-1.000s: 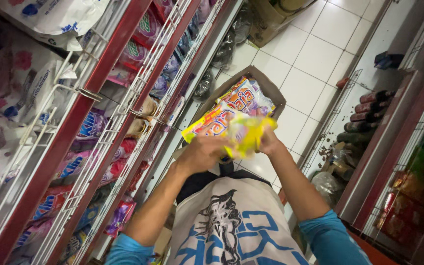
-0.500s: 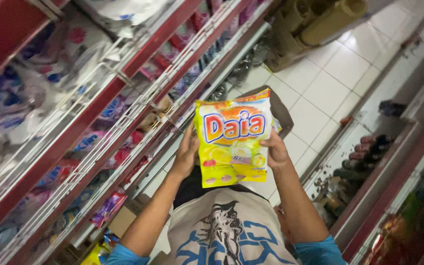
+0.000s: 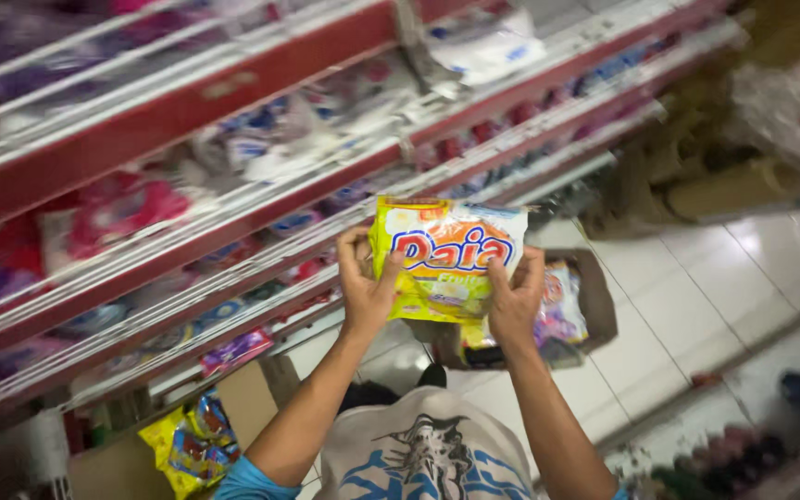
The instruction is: The person wipes a white shelf surface with a cloth and spray bottle, then picks up detergent packets from a box, scans them with a handheld scanner, and places them on the shelf.
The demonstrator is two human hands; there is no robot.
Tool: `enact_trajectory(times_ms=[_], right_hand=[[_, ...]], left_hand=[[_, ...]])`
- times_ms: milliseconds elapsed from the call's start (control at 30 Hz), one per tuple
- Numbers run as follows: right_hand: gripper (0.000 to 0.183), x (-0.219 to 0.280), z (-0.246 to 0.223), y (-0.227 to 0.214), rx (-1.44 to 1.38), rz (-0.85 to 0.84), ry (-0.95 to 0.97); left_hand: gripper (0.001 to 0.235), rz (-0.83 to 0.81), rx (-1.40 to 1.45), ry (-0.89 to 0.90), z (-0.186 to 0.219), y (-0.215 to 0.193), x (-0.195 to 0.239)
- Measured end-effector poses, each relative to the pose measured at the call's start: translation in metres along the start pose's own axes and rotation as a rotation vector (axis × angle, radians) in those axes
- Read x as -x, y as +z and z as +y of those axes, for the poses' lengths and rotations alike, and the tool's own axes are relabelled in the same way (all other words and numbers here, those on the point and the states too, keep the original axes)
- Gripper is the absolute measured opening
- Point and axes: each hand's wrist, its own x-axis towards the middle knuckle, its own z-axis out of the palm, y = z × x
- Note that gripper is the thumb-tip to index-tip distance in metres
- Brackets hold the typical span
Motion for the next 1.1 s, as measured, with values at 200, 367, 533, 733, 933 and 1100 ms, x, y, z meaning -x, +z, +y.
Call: enact_trajectory(times_ms=[200, 367, 533, 733, 933, 1100], right_hand=[[0.012, -0.008, -0.026, 0.065, 0.054, -0.331, -0.146], [0.062, 0.011, -0.066, 0.147, -0.128, -0.523, -0.161], [0.078, 0.047, -0.079, 0.210, -0.209, -0.877, 0.073], [0.039, 0.064, -0.095, 0.284, -0.007, -0.643, -0.173], [0.024, 0.046, -0.149, 0.347, -0.258, -0.491, -0.079], [0.017, 0.016, -0.201, 0.408, -0.418, -0.495, -0.016]], left_hand=[[0.020, 0.124, -0.034, 0.074, 0.047, -0.076, -0.006], [0.024, 0.343, 0.189, 0.259, 0.105, -0.127, -0.005], [0.019, 0.515, 0.162, 0.352, 0.179, -0.170, -0.010], [0.029, 0.454, -0.059, 0.585, 0.259, -0.221, -0.024], [0.029, 0.384, -0.500, 0.400, 0.329, -0.270, -0.051], [0.050, 0.305, -0.755, 0.499, 0.368, -0.298, -0.075]])
